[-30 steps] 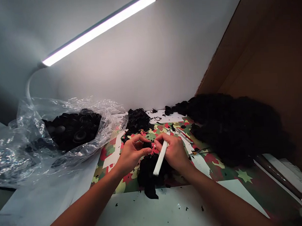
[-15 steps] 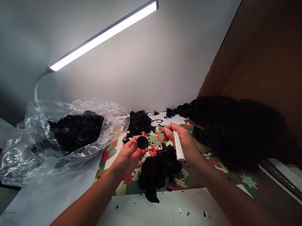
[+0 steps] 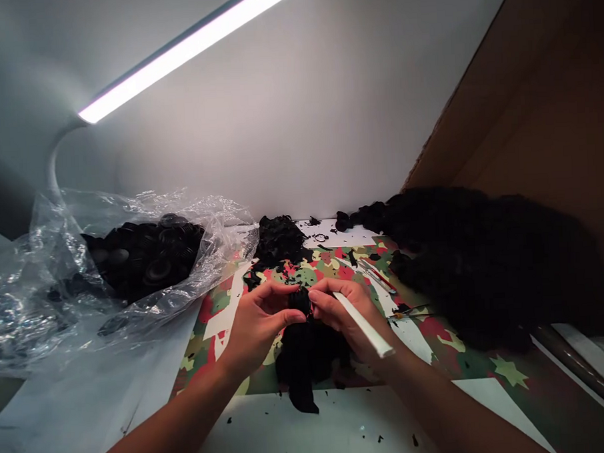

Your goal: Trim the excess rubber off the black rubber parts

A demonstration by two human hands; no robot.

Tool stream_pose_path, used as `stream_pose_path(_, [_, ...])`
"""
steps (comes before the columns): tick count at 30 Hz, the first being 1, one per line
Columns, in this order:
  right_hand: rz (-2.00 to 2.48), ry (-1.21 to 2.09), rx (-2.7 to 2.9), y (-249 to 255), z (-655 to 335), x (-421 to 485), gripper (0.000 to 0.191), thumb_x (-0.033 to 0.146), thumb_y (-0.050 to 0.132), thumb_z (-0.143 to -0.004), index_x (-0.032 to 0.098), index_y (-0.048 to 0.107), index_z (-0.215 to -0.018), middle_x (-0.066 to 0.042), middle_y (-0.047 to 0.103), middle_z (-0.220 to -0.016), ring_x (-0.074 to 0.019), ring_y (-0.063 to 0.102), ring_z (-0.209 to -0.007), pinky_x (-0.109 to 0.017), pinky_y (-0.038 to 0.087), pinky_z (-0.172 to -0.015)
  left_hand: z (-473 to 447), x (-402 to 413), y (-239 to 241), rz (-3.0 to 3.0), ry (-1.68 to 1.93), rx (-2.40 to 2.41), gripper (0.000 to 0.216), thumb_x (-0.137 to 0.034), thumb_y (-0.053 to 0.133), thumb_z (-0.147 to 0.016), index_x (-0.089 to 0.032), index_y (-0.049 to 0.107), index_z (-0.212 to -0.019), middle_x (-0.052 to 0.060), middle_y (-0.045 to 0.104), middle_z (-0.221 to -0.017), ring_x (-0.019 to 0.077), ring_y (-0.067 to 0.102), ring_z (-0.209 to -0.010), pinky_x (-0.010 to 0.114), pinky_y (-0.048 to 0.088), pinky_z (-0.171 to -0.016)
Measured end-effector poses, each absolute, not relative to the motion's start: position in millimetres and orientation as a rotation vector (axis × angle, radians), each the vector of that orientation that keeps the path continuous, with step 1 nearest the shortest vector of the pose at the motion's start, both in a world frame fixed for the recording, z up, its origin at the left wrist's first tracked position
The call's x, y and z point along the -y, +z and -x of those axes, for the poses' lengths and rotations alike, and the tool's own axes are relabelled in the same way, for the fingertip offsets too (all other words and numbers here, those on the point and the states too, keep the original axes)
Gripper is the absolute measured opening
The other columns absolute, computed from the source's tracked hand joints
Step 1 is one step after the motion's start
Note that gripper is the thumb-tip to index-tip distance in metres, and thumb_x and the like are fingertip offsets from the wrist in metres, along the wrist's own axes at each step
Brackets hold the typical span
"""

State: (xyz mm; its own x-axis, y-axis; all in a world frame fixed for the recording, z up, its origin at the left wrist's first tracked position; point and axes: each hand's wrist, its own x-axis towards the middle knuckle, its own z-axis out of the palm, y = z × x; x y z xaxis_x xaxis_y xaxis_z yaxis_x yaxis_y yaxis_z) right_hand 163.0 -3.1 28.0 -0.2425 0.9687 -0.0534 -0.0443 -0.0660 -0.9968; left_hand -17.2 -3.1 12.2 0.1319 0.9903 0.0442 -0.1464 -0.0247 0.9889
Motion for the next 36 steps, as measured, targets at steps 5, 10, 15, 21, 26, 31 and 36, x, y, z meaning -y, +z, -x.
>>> stream_pose_path(5, [0.987, 1.619, 1.145, 32.3, -161.0, 4.3, 0.034, 0.045, 0.069, -0.083, 0.018, 0.058, -0.066, 0.005, 0.047, -0.056, -0.0081, 0.030, -0.049, -0.024, 0.029, -0.050, 14.6, 0.4, 7.4, -0.964, 1.185, -0.864, 0.040, -0.031, 0.093, -0.059, -0.016, 0.075, -0.092, 0.002, 0.073, -0.072, 0.0149, 0.066, -0.064, 0.027, 0.054, -0.066])
stream_pose_path(10, [0.988, 1.665, 1.124, 34.7, -160.1, 5.7, 0.038, 0.049, 0.070, -0.081, 0.019, 0.054, -0.064, 0.008, 0.037, -0.048, -0.0088, 0.029, -0.047, -0.025, 0.030, -0.052, 13.9, -0.2, 5.4, -0.936, 1.184, -0.822, 0.037, -0.032, 0.092, -0.060, -0.016, 0.075, -0.090, 0.002, 0.074, -0.073, 0.0145, 0.066, -0.063, 0.027, 0.054, -0.066])
stream_pose_path(15, [1.061, 1.540, 1.247, 29.5, -160.5, 2.8, 0.039, 0.052, 0.065, -0.084, 0.020, 0.055, -0.067, 0.006, 0.044, -0.050, -0.0084, 0.032, -0.045, -0.024, 0.029, -0.047, 16.1, 2.7, 9.6, -1.158, 1.192, -0.950, 0.033, -0.030, 0.088, -0.065, -0.018, 0.075, -0.093, 0.003, 0.071, -0.076, 0.0178, 0.066, -0.069, 0.030, 0.054, -0.067])
stream_pose_path(21, [1.134, 1.021, 1.376, 24.1, -174.2, -6.8, 0.014, 0.033, 0.056, -0.086, 0.021, 0.061, -0.080, 0.001, 0.057, -0.068, -0.0108, 0.046, -0.048, -0.025, 0.033, -0.046, 61.1, -12.5, 51.2, -2.083, 1.713, -1.467, 0.023, -0.021, 0.069, -0.083, -0.026, 0.075, -0.105, 0.007, 0.060, -0.105, 0.0242, 0.059, -0.101, 0.041, 0.048, -0.092])
stream_pose_path(26, [1.142, 0.776, 1.333, 38.9, -188.2, -4.0, 0.027, 0.027, 0.047, -0.087, 0.022, 0.052, -0.061, 0.002, 0.042, -0.054, -0.0137, 0.039, -0.051, -0.027, 0.030, -0.049, 149.5, -32.7, 68.8, -2.086, 1.881, -1.982, 0.033, -0.026, 0.060, -0.089, -0.025, 0.069, -0.120, 0.005, 0.054, -0.130, 0.0350, 0.048, -0.125, 0.049, 0.036, -0.095])
stream_pose_path(31, [1.229, 0.801, 1.770, 37.9, -198.0, -9.9, 0.028, 0.042, 0.060, -0.090, 0.022, 0.065, -0.071, 0.000, 0.061, -0.068, -0.0173, 0.052, -0.064, -0.030, 0.039, -0.063, 181.1, -43.0, 56.1, -2.079, 1.722, -2.253, 0.023, -0.031, 0.063, -0.085, -0.020, 0.075, -0.101, 0.008, 0.066, -0.122, 0.0426, 0.038, -0.134, 0.060, 0.021, -0.093])
stream_pose_path(36, [1.167, 0.702, 2.311, 11.2, -197.5, -21.6, 0.015, 0.035, 0.086, -0.070, 0.027, 0.078, -0.081, -0.004, 0.069, -0.079, -0.0260, 0.059, -0.091, -0.040, 0.041, -0.087, 101.2, -29.9, 50.8, -2.219, 1.549, -1.691, 0.024, -0.034, 0.057, -0.095, -0.021, 0.075, -0.103, 0.009, 0.065, -0.117, 0.0306, 0.050, -0.122, 0.049, 0.034, -0.099])
